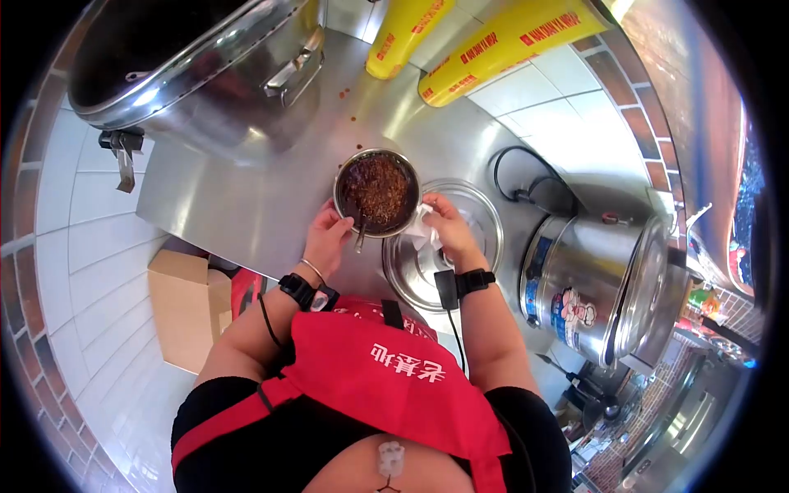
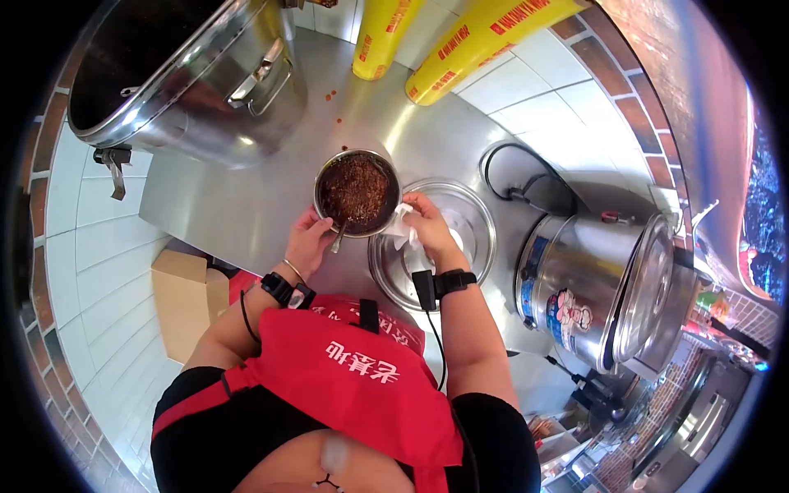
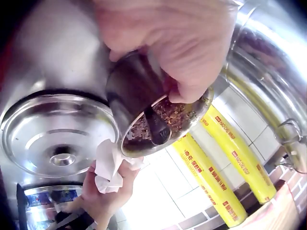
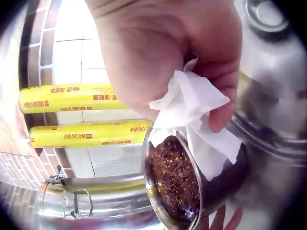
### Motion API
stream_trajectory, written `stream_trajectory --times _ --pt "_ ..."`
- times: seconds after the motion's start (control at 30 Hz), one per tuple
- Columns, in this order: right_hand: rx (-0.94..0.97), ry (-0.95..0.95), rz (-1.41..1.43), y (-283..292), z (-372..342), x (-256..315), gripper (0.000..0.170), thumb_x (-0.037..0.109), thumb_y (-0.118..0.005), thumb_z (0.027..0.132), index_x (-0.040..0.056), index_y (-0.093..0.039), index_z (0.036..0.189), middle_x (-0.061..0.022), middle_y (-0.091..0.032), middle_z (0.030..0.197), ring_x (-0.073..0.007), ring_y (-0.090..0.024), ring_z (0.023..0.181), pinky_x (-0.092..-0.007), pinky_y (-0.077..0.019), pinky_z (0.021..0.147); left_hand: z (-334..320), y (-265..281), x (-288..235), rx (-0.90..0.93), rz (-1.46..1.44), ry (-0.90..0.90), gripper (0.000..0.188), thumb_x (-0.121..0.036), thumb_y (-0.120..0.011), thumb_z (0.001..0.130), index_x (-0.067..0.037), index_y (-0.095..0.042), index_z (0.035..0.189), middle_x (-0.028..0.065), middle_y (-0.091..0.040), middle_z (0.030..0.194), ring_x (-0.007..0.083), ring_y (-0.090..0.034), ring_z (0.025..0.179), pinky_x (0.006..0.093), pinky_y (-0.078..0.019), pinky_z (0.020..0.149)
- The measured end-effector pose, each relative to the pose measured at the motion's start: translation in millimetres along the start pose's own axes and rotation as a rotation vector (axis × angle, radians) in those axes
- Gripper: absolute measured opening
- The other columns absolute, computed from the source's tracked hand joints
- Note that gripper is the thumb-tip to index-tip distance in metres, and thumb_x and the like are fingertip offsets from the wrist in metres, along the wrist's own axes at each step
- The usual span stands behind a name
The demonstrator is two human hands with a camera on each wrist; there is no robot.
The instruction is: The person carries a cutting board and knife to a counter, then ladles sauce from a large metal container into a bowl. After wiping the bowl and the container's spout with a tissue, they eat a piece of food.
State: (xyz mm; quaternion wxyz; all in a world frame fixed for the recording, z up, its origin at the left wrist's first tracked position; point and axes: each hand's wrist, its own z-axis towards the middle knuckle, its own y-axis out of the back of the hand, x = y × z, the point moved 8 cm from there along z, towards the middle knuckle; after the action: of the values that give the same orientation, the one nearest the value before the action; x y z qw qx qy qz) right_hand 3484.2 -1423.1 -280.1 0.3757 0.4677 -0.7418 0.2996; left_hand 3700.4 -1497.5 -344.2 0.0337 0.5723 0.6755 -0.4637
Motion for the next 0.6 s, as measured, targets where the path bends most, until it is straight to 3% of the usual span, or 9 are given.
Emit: stream_trajectory --times 0.03,0.1,0.33,0.4,0.43,0.5,0.6 --pt "0.01 0.005 -0.002 -1 3 2 0.035 -0.004 -0.05 0.075 0.0067 -0.053 0.108 -0.0026 -0.058 0.093 -0.012 -0.054 0.079 -0.0238 -0.0431 0.071 0 -3 -6 -0.004 -0.001 -0.01 0.024 -0.003 -0.062 0.079 -0.01 -0.047 0.062 -0.0066 -0.036 0.135 0.0077 -0.052 0.086 0.0264 -0.0438 0.072" --pt "0.073 0.0 0.03 -5 5 -2 0.032 -0.006 -0.049 0.074 0.006 -0.053 0.104 -0.0034 -0.058 0.093 -0.0125 -0.055 0.082 -0.0238 -0.0438 0.073 -3 -11 -24 0.031 0.034 -0.107 0.017 0.004 -0.053 0.083 -0.007 -0.047 0.072 0.0022 -0.057 0.095 0.0151 -0.056 0.087 0.0369 -0.0505 0.082" --pt "0.169 0.053 0.084 -29 1 27 0.029 -0.008 -0.046 0.073 0.0052 -0.052 0.099 -0.0038 -0.059 0.093 -0.0121 -0.056 0.086 -0.024 -0.0433 0.077 -8 -27 -63 0.053 -0.008 -0.143 0.018 0.003 -0.053 0.082 -0.008 -0.045 0.07 0.0018 -0.056 0.089 0.0136 -0.055 0.083 0.0356 -0.0508 0.078" --pt "0.186 0.057 0.088 -35 -5 50 0.029 -0.008 -0.046 0.073 0.0054 -0.053 0.097 -0.0026 -0.059 0.094 -0.0115 -0.055 0.087 -0.0237 -0.0419 0.079 -17 -40 -83 0.027 -0.055 -0.161 0.021 0.004 -0.055 0.079 -0.008 -0.044 0.065 0.0018 -0.051 0.118 0.0108 -0.053 0.08 0.0294 -0.0483 0.069" --pt "0.187 0.113 0.032 -38 -9 64 0.029 -0.008 -0.046 0.073 0.0053 -0.053 0.098 -0.0024 -0.058 0.095 -0.0113 -0.054 0.087 -0.0239 -0.0421 0.08 -20 -43 -90 0.025 -0.055 -0.168 0.021 0.004 -0.055 0.079 -0.008 -0.044 0.065 0.0018 -0.051 0.118 0.0108 -0.053 0.08 0.0294 -0.0483 0.069" --pt "0.197 0.18 -0.027 -44 -13 90 0.03 -0.007 -0.046 0.073 0.0052 -0.053 0.099 -0.0022 -0.058 0.095 -0.0111 -0.054 0.088 -0.0241 -0.0422 0.08 -24 -50 -102 0.021 -0.084 -0.153 0.021 0.004 -0.054 0.079 -0.008 -0.044 0.065 0.0006 -0.055 0.099 0.0117 -0.053 0.079 0.0297 -0.0484 0.069" --pt "0.199 0.262 -0.138 -44 -17 124 0.03 -0.006 -0.046 0.075 0.0054 -0.053 0.102 -0.0022 -0.058 0.096 -0.0105 -0.054 0.088 -0.0239 -0.0425 0.079 -31 -65 -126 0.019 -0.086 -0.187 0.02 0.003 -0.053 0.079 -0.008 -0.044 0.065 -0.0005 -0.055 0.088 0.0122 -0.054 0.078 0.0297 -0.0482 0.07"
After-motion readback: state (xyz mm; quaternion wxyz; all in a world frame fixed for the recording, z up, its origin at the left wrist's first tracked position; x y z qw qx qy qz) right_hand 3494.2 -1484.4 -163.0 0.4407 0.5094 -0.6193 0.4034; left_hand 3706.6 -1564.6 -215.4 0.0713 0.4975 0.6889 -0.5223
